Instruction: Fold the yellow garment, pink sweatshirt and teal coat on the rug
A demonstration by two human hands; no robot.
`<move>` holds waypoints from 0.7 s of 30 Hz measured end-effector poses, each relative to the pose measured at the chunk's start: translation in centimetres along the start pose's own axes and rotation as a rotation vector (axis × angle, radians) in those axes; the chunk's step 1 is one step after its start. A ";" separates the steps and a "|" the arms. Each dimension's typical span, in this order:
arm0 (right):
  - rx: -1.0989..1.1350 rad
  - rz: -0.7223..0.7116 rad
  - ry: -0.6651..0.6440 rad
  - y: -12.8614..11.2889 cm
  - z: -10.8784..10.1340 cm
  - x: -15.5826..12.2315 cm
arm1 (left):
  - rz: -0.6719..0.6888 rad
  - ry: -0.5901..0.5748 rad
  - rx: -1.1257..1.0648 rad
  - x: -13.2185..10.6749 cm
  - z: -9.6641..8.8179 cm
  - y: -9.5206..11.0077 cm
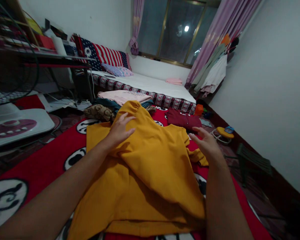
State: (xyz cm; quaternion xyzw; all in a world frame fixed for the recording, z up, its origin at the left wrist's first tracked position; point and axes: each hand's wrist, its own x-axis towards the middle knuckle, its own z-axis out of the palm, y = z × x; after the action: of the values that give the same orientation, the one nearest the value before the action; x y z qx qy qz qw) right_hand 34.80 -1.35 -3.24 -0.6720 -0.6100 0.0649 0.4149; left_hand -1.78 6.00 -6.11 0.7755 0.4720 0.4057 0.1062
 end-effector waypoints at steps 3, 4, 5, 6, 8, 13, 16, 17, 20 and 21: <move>-0.071 0.134 -0.075 0.4 1.5 -0.3 | -0.065 -0.014 0.021 -0.5 1.0 -0.9; -0.105 0.162 -0.047 0.6 2.2 -0.4 | -0.108 -0.020 0.011 -0.6 1.4 -1.2; -0.130 0.185 -0.008 1.0 3.0 -0.5 | -0.157 -0.028 0.002 -0.7 1.7 -1.6; -0.139 0.206 0.026 1.3 3.9 -0.6 | -0.206 -0.030 -0.002 -0.8 2.1 -1.9; -0.114 0.234 0.037 2.0 5.5 -0.9 | -0.274 -0.006 0.019 -0.9 2.6 -2.4; -0.186 0.227 -0.147 1.8 7.5 -1.7 | -0.400 0.031 0.106 -1.0 3.4 -2.6; -0.369 0.223 -0.281 0.4 7.2 -1.8 | -0.445 -0.042 0.142 -0.6 3.5 -2.5; -0.419 0.228 -0.314 0.1 7.1 -1.9 | -0.448 -0.061 0.163 -0.5 3.5 -2.5; -0.441 0.238 -0.298 -0.2 6.7 -2.5 | -0.423 -0.134 0.252 -0.4 3.4 -2.3; -0.374 0.215 -0.270 0.0 6.5 -2.8 | -0.394 -0.158 0.276 -0.5 3.3 -2.2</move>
State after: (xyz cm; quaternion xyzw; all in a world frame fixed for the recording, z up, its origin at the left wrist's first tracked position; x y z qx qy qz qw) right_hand 30.24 -0.72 -8.61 -0.7834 -0.5862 0.0838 0.1886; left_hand -0.87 7.50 -9.68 0.7048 0.6553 0.2470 0.1129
